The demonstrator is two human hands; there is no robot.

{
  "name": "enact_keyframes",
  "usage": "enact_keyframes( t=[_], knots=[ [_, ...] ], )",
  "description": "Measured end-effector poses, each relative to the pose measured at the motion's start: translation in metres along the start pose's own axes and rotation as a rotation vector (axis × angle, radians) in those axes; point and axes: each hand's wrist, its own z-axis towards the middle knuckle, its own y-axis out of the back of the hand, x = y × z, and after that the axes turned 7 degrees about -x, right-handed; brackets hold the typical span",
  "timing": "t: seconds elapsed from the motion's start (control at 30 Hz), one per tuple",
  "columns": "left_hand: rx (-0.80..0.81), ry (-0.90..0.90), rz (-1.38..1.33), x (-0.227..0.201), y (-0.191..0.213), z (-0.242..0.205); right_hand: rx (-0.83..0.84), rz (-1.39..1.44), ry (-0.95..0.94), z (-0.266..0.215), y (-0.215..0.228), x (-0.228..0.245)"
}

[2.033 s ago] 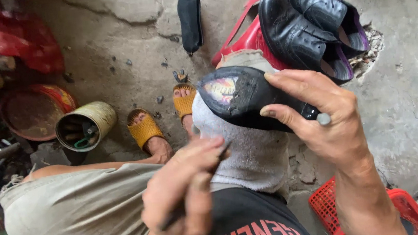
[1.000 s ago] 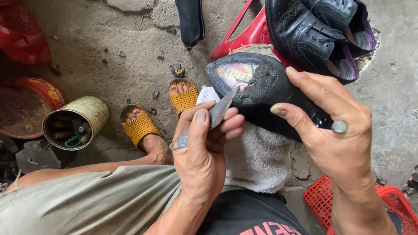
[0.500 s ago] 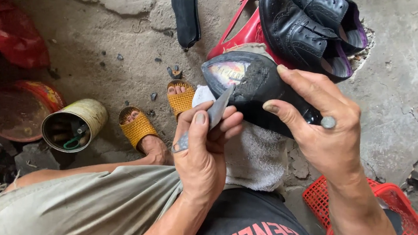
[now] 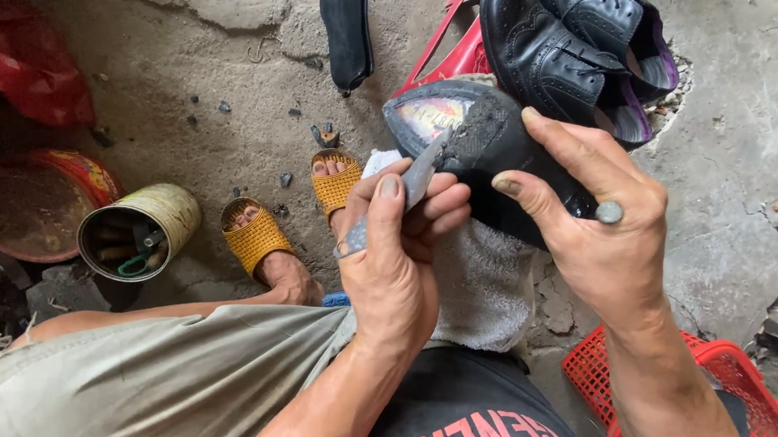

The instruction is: The person uses a small knife to scrape and clean the sole of a black high-heeled shoe. They hold the shoe on a white cloth placed on their lap and repeatedly scrape the surface of the sole to remove residue.

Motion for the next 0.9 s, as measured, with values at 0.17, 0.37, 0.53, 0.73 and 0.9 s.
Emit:
enact_keyframes(
  t=[0.17,0.37,0.53,0.73,0.9],
  knots=[
    [-0.005,0.039,0.063,-0.008,0.003,-0.004,0.000,0.000,-0.004,0.000,0.001,0.000],
    [-0.047,0.018,0.048,-0.005,0.008,-0.013,0.001,0.012,0.002,-0.003,0.000,0.003],
    [0.012,-0.064,0.053,-0.001,0.000,-0.008,-0.007,0.013,0.008,-0.002,-0.001,0.001],
    [0.010,-0.077,0.088,-0.001,0.003,-0.013,-0.008,0.006,-0.001,-0.002,-0.001,0.001],
    [0.042,-0.074,0.140,-0.006,0.000,-0.010,-0.003,0.019,0.001,0.000,0.001,0.000]
  ],
)
